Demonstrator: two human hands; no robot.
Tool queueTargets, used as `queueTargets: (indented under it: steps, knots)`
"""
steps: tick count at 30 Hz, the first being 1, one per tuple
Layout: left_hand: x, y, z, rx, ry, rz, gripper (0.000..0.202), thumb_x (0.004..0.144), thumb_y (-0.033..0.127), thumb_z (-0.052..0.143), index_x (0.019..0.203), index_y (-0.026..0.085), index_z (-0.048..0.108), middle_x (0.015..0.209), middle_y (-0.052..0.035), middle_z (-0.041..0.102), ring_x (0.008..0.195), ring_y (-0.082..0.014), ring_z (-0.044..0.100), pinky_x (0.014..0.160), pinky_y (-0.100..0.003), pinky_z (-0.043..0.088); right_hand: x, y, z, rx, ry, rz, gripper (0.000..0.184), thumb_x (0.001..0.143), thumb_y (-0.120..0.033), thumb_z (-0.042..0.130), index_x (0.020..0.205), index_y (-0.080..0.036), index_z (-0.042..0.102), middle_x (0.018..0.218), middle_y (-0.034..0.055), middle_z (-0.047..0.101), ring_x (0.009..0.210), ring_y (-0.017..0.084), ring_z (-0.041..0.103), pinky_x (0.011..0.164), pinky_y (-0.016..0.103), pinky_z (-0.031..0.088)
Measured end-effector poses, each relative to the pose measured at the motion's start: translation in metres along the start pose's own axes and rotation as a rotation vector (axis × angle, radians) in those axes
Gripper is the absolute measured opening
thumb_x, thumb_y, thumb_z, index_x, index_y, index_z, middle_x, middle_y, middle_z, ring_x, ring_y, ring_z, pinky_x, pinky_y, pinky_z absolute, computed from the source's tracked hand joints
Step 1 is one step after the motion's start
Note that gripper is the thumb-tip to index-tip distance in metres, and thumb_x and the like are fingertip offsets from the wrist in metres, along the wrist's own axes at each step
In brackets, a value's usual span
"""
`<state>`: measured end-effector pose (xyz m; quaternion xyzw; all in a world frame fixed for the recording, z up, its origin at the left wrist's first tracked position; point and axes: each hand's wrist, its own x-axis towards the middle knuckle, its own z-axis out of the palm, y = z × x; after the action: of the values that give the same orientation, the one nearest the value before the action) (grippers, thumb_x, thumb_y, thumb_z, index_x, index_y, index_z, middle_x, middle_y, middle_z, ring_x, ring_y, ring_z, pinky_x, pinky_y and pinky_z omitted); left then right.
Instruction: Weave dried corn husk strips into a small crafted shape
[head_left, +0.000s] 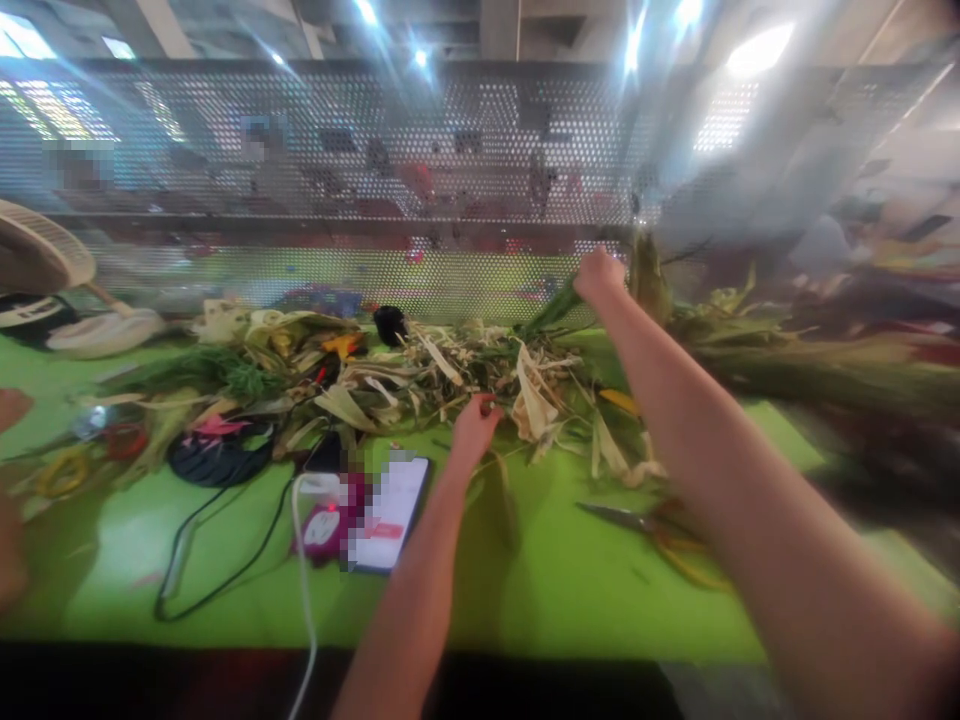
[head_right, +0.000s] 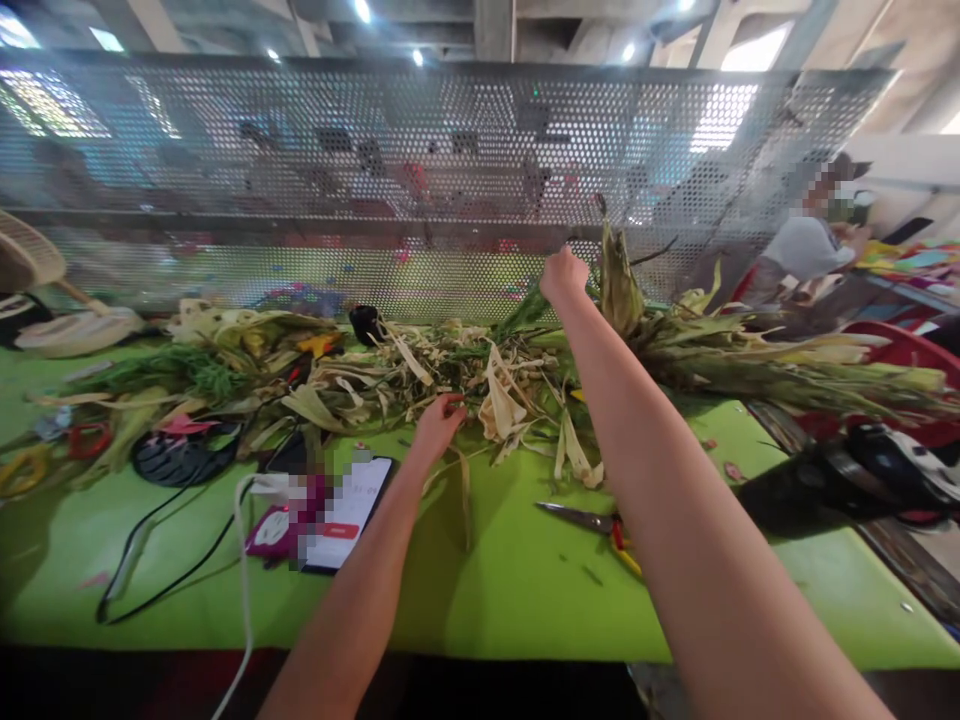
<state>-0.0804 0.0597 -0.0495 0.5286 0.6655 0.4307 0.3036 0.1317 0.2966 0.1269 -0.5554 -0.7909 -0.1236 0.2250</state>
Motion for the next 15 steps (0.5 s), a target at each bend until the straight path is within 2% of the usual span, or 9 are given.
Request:
queueTargets:
  steps: [1,3,6,8,11,13,15]
  knots:
    - [-0.001,0.001,0.0,0.01,-0.009,0.009,0.034,0.082,0.033,0.057,0.112,0.017,0.064,0.082,-0.0045,0.067,0.067,-0.0157,0.057,0.065,-0.027,0.042,-0.002,0.003,-0.005,-0.027,0.019,0.073,0.042,0.091,-0.024,0.045,0.122,-0.003,0.062,0.117,0.0306,0.058,0.103,0.037,0.062,0.081,0.05,0.049]
    - [-0.002,0.002,0.001,0.037,-0.023,0.032,0.034,0.082,0.032,0.057,0.112,0.017,0.065,0.082,-0.0046,0.068,0.067,-0.0155,0.058,0.065,-0.027,0.042,-0.01,0.003,-0.013,-0.104,-0.052,0.174,0.038,0.089,-0.025,0.051,0.118,-0.006,0.065,0.118,0.0276,0.059,0.102,0.034,0.062,0.081,0.046,0.049]
    - [-0.003,0.006,0.001,0.072,-0.028,0.055,0.032,0.081,0.031,0.058,0.11,0.017,0.066,0.083,-0.0044,0.068,0.068,-0.0151,0.058,0.066,-0.027,0.043,-0.031,-0.005,-0.024,-0.182,-0.33,0.036,0.033,0.08,-0.024,0.066,0.11,-0.011,0.07,0.106,0.0172,0.067,0.096,0.026,0.063,0.082,0.038,0.049]
    - [-0.004,0.009,0.002,0.067,-0.028,0.07,0.031,0.081,0.03,0.058,0.108,0.017,0.066,0.082,-0.0045,0.068,0.068,-0.0153,0.058,0.066,-0.027,0.044,-0.054,-0.01,-0.033,-0.163,-0.403,-0.024,0.034,0.076,-0.023,0.07,0.109,-0.018,0.071,0.105,0.0089,0.069,0.094,0.021,0.062,0.084,0.033,0.048]
    - [-0.005,0.013,0.005,0.009,-0.062,0.091,0.032,0.08,0.03,0.058,0.107,0.016,0.066,0.081,-0.0048,0.068,0.065,-0.0149,0.057,0.065,-0.027,0.044,-0.102,-0.016,-0.052,-0.127,-0.287,-0.08,0.039,0.084,-0.023,0.059,0.122,-0.023,0.065,0.131,0.0102,0.057,0.104,0.022,0.059,0.087,0.031,0.045]
    - [-0.006,0.017,0.008,-0.036,-0.086,0.099,0.033,0.08,0.031,0.058,0.108,0.014,0.066,0.08,-0.0054,0.067,0.062,-0.0143,0.055,0.062,-0.026,0.044,-0.141,-0.017,-0.065,-0.082,-0.188,-0.089,0.033,0.085,-0.027,0.056,0.115,-0.024,0.069,0.125,0.0093,0.061,0.102,0.023,0.061,0.082,0.03,0.046]
    - [-0.008,0.022,0.011,-0.06,-0.098,0.108,0.033,0.08,0.031,0.058,0.107,0.013,0.066,0.083,-0.0065,0.068,0.064,-0.0145,0.057,0.061,-0.026,0.044,-0.181,-0.017,-0.072,-0.046,-0.268,-0.087,0.026,0.084,-0.034,0.057,0.102,-0.024,0.073,0.109,0.0079,0.069,0.096,0.024,0.064,0.077,0.029,0.046]
